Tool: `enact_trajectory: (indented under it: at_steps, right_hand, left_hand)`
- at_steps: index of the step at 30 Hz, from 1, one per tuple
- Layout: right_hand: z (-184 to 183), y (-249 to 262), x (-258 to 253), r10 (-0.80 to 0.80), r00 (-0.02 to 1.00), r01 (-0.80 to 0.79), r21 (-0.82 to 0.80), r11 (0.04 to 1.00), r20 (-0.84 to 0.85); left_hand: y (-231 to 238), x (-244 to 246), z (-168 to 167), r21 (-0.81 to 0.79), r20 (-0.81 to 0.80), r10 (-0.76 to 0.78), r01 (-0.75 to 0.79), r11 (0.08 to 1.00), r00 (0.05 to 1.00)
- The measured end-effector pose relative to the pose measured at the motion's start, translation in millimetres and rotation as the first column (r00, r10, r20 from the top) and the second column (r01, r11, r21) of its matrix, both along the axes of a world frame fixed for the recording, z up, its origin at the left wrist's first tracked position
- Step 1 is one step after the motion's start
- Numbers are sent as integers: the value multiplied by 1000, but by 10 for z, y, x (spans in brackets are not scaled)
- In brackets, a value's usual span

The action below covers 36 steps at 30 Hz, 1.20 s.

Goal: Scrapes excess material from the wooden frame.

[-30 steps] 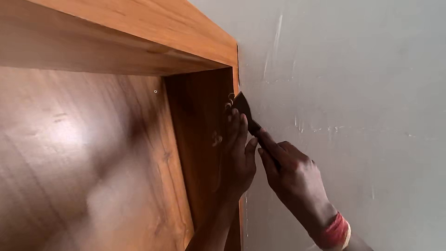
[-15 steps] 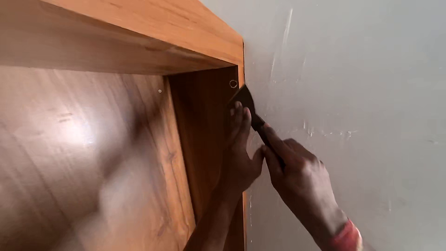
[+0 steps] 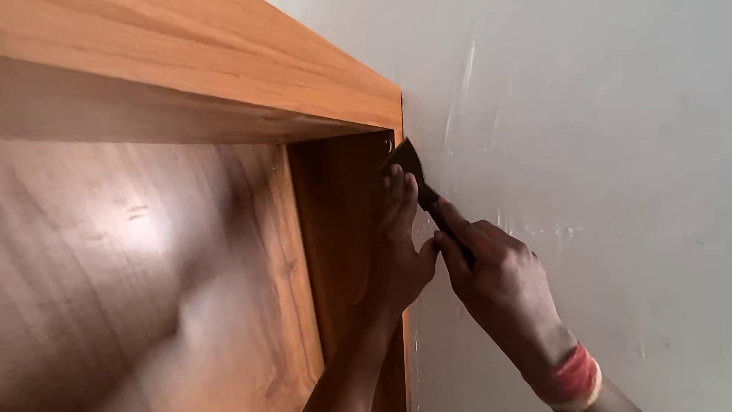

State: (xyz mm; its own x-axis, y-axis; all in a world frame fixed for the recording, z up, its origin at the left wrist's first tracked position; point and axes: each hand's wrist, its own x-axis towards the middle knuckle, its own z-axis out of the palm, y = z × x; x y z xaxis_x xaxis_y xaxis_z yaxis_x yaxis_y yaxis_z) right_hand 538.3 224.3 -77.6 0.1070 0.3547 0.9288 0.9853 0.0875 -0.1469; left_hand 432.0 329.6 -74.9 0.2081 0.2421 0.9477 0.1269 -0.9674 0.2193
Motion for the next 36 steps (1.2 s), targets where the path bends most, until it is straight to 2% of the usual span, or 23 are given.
enact_trajectory:
  at_steps: [4,13,18,19,21,23,25,28,30,33,35,36]
  right_hand:
    - [128,34,-39,-19,1000,19,-28,999,-8]
    - [127,68,-113,-34,998,33,-17,999,-46]
    - [87,125,-297,-25,994,22,-25,999,-110]
    - [73,141,-273,-10,993,9,-9,1000,-115]
    - [23,148,-186,60,993,-58,28,998,-102]
    - [-1,82,-126,140,980,-134,52,990,-143]
    - [-134,-50,-133,231,935,-221,69,973,-269]
    - [-470,-214,-199,389,817,-372,126,920,-427]
    - [-644,-318,-244,514,666,-517,162,841,-540]
    - [-751,-503,-270,568,484,-640,173,748,-665]
    - [-776,-607,-251,576,419,-670,189,718,-702]
    - [-783,-650,-224,571,424,-671,179,720,-703]
  left_hand:
    - [71,-2,102,7,19,-38,38,999,999]
    - [109,-9,160,16,25,-16,15,1000,1000]
    - [175,-96,208,76,43,-15,11,997,999]
    - [157,-123,244,48,30,-47,45,998,998]
    - [-36,-249,348,-142,59,-157,164,976,986]
    - [-336,-326,541,-352,316,-228,337,873,921]
    - [-634,-370,709,-372,548,-304,553,746,779]
    - [-933,-408,846,-237,691,-452,767,596,564]
    - [-995,-424,855,-199,711,-489,811,549,506]
    - [-1082,-452,865,-169,749,-471,822,543,465]
    - [-1147,-475,859,-143,760,-482,835,531,436]
    - [-1188,-498,848,-135,760,-490,842,523,426]
